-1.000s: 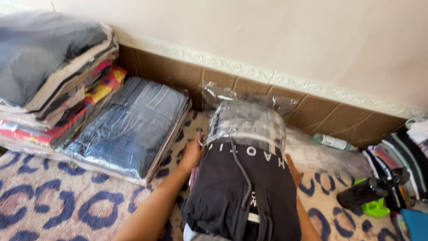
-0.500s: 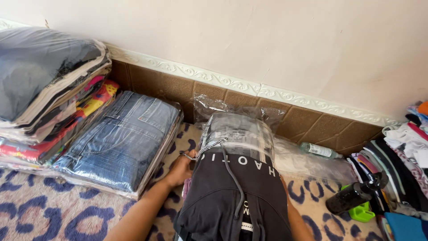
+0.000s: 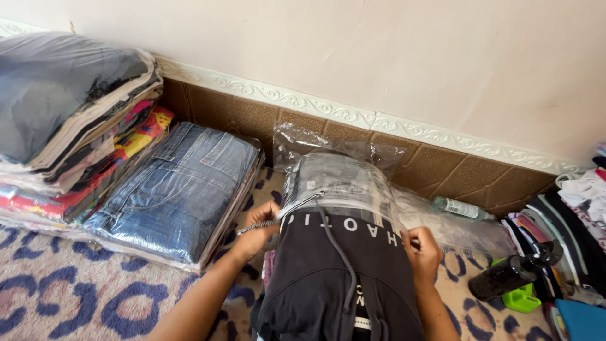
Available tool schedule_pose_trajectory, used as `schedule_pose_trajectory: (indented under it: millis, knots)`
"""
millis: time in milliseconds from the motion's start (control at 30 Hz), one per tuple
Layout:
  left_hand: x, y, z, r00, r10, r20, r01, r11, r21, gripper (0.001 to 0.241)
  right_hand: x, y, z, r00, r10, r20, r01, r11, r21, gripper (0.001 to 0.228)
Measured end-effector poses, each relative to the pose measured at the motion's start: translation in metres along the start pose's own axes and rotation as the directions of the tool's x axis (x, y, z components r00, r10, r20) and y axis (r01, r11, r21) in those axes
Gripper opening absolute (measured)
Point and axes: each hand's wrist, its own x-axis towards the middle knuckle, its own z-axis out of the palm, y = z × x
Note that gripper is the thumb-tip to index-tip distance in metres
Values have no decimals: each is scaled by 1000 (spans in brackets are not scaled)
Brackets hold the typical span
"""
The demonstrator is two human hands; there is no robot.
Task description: The person places a folded black garment into a clear plastic bag and seals it. They then use a green tape dispenser to apply adhesive tape to the bag, securing the package.
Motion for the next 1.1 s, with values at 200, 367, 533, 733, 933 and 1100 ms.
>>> schedule_pose_trajectory:
  millis: [200, 367, 533, 733, 933, 1100]
  knots:
    - [19, 21, -2, 967, -243, 79, 232, 964, 131, 16, 37, -45, -28, 979, -13, 201, 6, 999, 38, 9]
    - [14, 55, 4, 944, -316, 98, 268, 904, 333, 33, 49, -53, -51, 834, 139, 534, -356, 875, 329, 10]
    - [11, 57, -3, 963, -147, 226, -31, 771, 635, 38, 37, -59, -62, 725, 61, 686, -407, 842, 354, 18]
    - [0, 82, 3, 912, 116, 393, -381, 597, 707, 26, 14, -72, -60, 828, -71, 557, -75, 969, 235, 27]
    - [-19, 89, -6, 936, -177, 304, 51, 923, 381, 18, 5, -87, -69, 874, -7, 485, -82, 983, 163, 20]
    - [-28, 53, -20, 961, -190, 200, 155, 972, 175, 29, 10, -69, -75, 758, 84, 647, -278, 938, 204, 38]
